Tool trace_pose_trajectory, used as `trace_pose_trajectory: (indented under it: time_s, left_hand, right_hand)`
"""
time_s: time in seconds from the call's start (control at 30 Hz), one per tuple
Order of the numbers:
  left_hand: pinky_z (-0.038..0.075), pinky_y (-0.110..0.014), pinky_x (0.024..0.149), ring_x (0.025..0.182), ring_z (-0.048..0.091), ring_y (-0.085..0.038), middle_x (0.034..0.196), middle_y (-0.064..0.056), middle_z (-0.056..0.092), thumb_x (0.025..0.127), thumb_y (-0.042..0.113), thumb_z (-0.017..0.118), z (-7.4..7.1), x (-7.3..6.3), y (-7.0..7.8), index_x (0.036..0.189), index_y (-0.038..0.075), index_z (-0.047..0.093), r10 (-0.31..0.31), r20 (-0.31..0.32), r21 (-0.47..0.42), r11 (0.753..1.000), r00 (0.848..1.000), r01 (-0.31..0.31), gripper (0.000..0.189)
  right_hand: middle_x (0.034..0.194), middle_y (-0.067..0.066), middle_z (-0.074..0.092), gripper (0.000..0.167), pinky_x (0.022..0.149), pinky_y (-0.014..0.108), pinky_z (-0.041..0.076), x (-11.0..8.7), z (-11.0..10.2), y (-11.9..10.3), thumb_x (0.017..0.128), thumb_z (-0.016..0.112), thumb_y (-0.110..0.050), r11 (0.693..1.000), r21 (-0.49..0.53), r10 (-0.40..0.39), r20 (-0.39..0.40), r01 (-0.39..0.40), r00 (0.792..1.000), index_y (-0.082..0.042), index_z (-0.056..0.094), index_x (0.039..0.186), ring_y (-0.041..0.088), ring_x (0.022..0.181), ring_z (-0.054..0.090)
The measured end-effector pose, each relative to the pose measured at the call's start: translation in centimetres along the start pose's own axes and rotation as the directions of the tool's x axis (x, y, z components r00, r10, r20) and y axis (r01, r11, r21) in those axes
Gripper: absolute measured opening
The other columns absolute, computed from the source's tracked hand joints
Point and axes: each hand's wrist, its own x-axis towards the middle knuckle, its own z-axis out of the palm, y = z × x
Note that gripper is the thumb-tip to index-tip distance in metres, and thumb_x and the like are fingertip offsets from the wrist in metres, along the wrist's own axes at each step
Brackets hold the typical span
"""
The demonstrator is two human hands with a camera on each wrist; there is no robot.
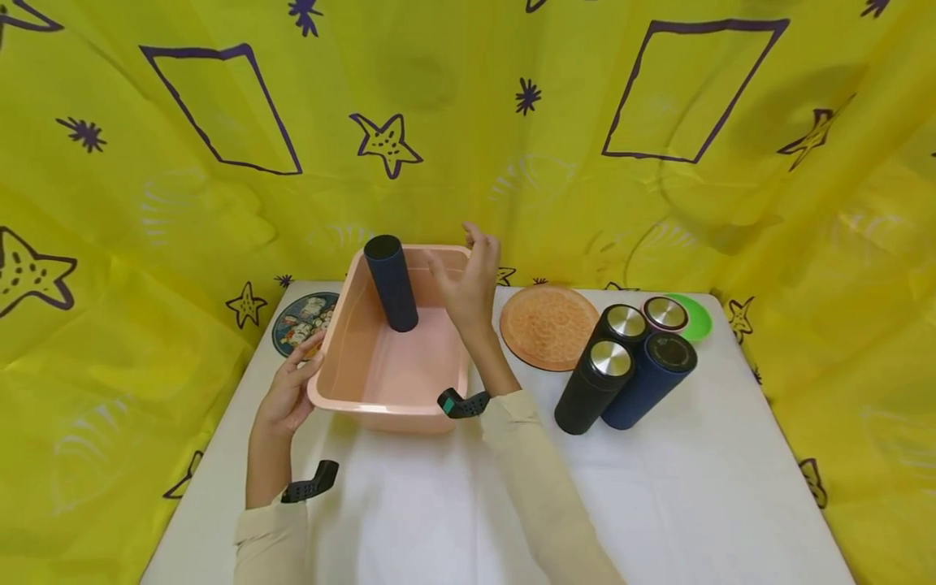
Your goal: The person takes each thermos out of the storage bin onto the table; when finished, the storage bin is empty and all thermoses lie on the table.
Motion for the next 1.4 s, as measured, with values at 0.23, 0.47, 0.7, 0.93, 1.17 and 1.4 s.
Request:
trace_pose_trajectory:
  time_s: [0.23, 0.47, 0.7, 0.93, 1.17, 1.4]
  left_hand:
    - [0.06, -0.028, 0.071, 0.087, 0.071, -0.012, 0.113, 0.0, 0.064, 0.102, 0.008, 0.049, 0.1, 0.1, 0.0, 0.139, 0.019, 0.046, -0.017, -0.021, 0.014, 1.0, 1.0, 0.017, 0.039]
    - [0.06, -0.029, 0.071, 0.087, 0.071, -0.012, 0.114, 0.0, 0.063, 0.102, 0.009, 0.048, 0.2, 0.2, 0.1, 0.141, 0.019, 0.044, -0.029, -0.048, 0.035, 0.999, 0.998, 0.031, 0.041]
    - [0.06, -0.029, 0.072, 0.087, 0.071, -0.012, 0.114, 0.0, 0.063, 0.102, 0.01, 0.049, 0.2, 0.2, 0.0, 0.14, 0.021, 0.046, -0.043, -0.041, 0.031, 0.999, 0.998, 0.045, 0.04]
    - [0.06, -0.028, 0.069, 0.084, 0.071, -0.012, 0.114, -0.001, 0.063, 0.103, 0.007, 0.045, 0.4, 0.2, 0.1, 0.146, 0.013, 0.037, -0.024, -0.016, 0.021, 0.999, 1.0, 0.024, 0.045]
    - [0.06, -0.028, 0.072, 0.087, 0.071, -0.012, 0.117, -0.001, 0.06, 0.103, 0.007, 0.046, 0.4, 0.2, 0.2, 0.153, 0.008, 0.024, -0.035, -0.02, 0.028, 0.999, 0.999, 0.035, 0.054]
    - [0.06, -0.029, 0.074, 0.089, 0.07, -0.012, 0.121, -0.001, 0.059, 0.102, 0.009, 0.048, 0.3, 0.1, 0.3, 0.152, 0.01, 0.026, -0.042, -0.038, 0.038, 0.998, 0.998, 0.043, 0.055]
  right_hand:
    - [0.118, 0.021, 0.045, 0.068, 0.093, 0.046, 0.045, -0.6, 2.2, 1.1, 0.085, 0.076, -0.029, 0.988, -0.023, 0.153, 0.127, -0.151, 0.98, 0.0, 0.043, 0.137, 0.036, 0.11, 0.047]
    - [0.135, 0.019, 0.044, 0.075, 0.101, 0.046, 0.044, -0.8, 3.9, 1.7, 0.086, 0.075, -0.035, 0.968, -0.064, 0.249, 0.31, -0.241, 0.918, -0.006, 0.037, 0.144, 0.033, 0.123, 0.045]
    - [0.151, 0.016, 0.032, 0.082, 0.11, 0.051, 0.04, -1.2, 4.7, 2.1, 0.088, 0.074, -0.029, 0.922, -0.021, 0.349, 0.484, -0.388, 0.803, -0.007, 0.026, 0.151, 0.034, 0.136, 0.038]
    - [0.152, 0.018, 0.035, 0.082, 0.111, 0.054, 0.038, -1.0, 5.4, 2.4, 0.087, 0.074, -0.025, 0.915, -0.028, 0.342, 0.581, -0.402, 0.739, -0.007, 0.026, 0.151, 0.037, 0.137, 0.039]
    - [0.145, 0.018, 0.042, 0.082, 0.112, 0.046, 0.039, -0.8, 6.6, 2.5, 0.087, 0.075, -0.019, 0.913, -0.022, 0.337, 0.603, -0.407, 0.723, -0.007, 0.026, 0.151, 0.033, 0.131, 0.044]
    - [0.149, 0.017, 0.038, 0.084, 0.11, 0.051, 0.04, -0.8, 7.5, 3.0, 0.086, 0.076, -0.017, 0.894, -0.07, 0.396, 0.587, -0.443, 0.706, -0.009, 0.025, 0.152, 0.037, 0.132, 0.043]
